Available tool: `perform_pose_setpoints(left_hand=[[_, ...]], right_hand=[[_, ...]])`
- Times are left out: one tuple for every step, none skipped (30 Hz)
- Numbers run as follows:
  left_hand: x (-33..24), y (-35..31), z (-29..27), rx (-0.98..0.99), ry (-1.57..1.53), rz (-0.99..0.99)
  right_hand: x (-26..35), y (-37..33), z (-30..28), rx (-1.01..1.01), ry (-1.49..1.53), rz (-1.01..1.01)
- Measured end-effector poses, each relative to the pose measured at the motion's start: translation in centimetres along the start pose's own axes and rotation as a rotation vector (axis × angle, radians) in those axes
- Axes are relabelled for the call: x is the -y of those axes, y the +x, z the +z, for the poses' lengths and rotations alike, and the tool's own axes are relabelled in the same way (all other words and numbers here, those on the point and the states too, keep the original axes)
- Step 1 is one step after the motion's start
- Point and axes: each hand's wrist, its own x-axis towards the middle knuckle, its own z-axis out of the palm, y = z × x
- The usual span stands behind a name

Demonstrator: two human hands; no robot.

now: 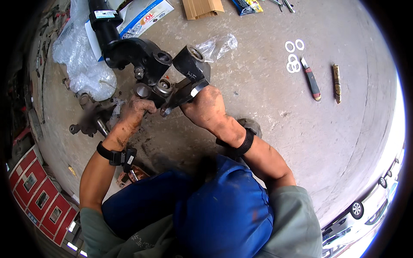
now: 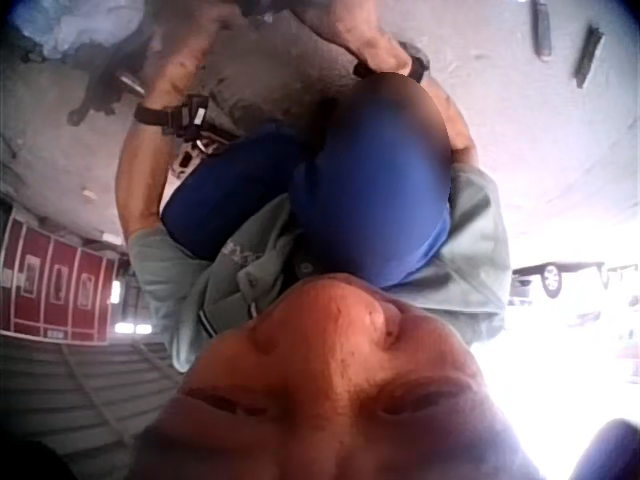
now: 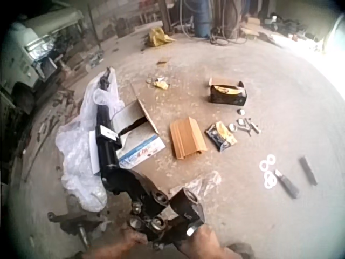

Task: The person fits a black metal arm onto a steering knuckle assembly by hand while sitting on the ground, handling metal washers and the heavy iron components.

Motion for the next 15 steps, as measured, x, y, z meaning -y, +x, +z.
perform_pose_setpoints(left_hand=[[0.3,0.0,0.0,0.005,0.027,0.017],[0.4,0.5,-0.4,0.001,0.059,0.052],[1.5,0.2,-0.9,0.05,0.047,0.065],[1.8,0.5,-1.5,0.09,0.045,0.098],[2.2,0.7,-1.4,0.044,-0.022,0.042],[2.3,0.6,-0.9,0.0,-0.092,-0.018],[2.4,0.6,-0.6,-0.046,-0.163,-0.077],[2.3,0.9,-0.4,-0.067,-0.151,-0.098],[2.0,0.8,-0.2,-0.094,-0.138,-0.128],[1.9,0.7,-0.1,-0.121,-0.126,-0.158],[2.0,0.4,-0.1,-0.103,-0.145,-0.147],[2.1,0.2,-0.2,-0.087,-0.167,-0.134],[2.2,0.0,-0.3,-0.07,-0.189,-0.121],[2.2,0.1,-0.4,-0.094,-0.21,-0.158],[2.1,0.4,-0.4,-0.117,-0.236,-0.191]], right_hand=[[-0.3,0.3,0.2,-0.036,-0.025,-0.046],[-0.5,0.7,0.2,-0.053,0.019,-0.036],[-0.6,0.1,0.6,-0.056,0.067,-0.001],[-0.7,0.4,0.7,-0.075,0.111,0.014],[-1.0,0.7,1.0,-0.085,0.105,0.013],[-1.5,1.0,1.2,-0.091,0.096,0.015],[-1.8,1.2,1.3,-0.079,0.076,0.033],[-2.0,1.1,1.4,-0.064,0.054,0.057],[-2.1,1.2,1.4,-0.048,0.036,0.076],[-2.2,1.5,1.2,-0.013,0.002,0.079],[-2.2,1.7,1.1,0.022,-0.031,0.082],[-2.2,1.5,1.2,0.005,-0.018,0.055],[-2.3,1.2,1.4,-0.011,-0.004,0.03],[-2.5,1.2,1.6,-0.026,0.012,0.018],[-2.7,1.1,1.8,-0.038,0.026,0.011]])
